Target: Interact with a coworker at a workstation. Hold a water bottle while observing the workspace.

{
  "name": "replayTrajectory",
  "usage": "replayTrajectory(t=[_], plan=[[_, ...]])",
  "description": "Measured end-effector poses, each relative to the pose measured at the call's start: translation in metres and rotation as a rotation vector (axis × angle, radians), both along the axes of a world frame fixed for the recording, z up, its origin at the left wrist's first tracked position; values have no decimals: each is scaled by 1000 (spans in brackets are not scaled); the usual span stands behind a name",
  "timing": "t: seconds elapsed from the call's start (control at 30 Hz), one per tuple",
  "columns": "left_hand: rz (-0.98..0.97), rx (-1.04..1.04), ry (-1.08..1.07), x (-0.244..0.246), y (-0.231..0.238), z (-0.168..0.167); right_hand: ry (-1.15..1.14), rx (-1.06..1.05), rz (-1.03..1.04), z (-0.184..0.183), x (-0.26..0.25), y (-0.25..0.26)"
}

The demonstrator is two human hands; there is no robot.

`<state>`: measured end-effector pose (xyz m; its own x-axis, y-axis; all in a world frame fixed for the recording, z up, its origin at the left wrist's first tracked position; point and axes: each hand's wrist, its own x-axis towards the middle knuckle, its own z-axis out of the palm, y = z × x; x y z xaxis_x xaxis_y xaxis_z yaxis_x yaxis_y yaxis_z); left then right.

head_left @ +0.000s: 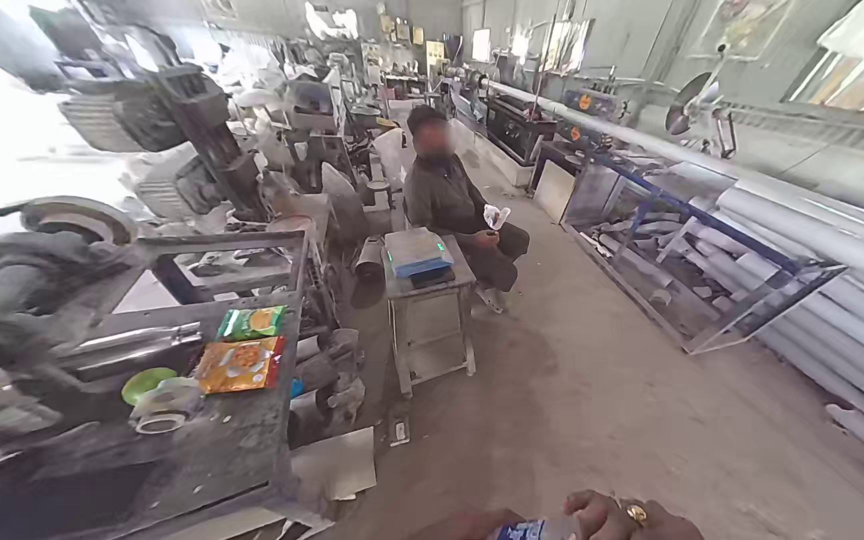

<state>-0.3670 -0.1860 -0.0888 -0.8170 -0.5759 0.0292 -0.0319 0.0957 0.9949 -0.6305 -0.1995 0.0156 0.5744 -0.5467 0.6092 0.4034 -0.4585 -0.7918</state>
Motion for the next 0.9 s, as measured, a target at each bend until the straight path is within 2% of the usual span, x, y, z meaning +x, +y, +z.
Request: replayTrajectory(t=[0.13,0.23,0.33,0.43,0.5,0.6,0.7,0.8,0.9], plan=[[107,7,21,47,12,11,31,22,-11,-3,46,-1],[209,-132,14,90,24,19,7,43,9,-7,80,4],[402,-314,-182,125,37,27,26,6,-106,-15,113,7],[568,-331,-346,151,54,22,46,31,-320,-24,150,9],[619,-295,-412,167,60,20,48,57,-391,-30,173,9],[589,-309,-373,196,60,13,33,81,-239,-38,195,8],[478,-338,-176,222,49,-5,36,129,-81,-39,218,10],[341,-203,-48,241,42,-14,68,101,-22,-39,236,6],[405,-193,-11,251,51,-16,78,60,1,-34,254,3]])
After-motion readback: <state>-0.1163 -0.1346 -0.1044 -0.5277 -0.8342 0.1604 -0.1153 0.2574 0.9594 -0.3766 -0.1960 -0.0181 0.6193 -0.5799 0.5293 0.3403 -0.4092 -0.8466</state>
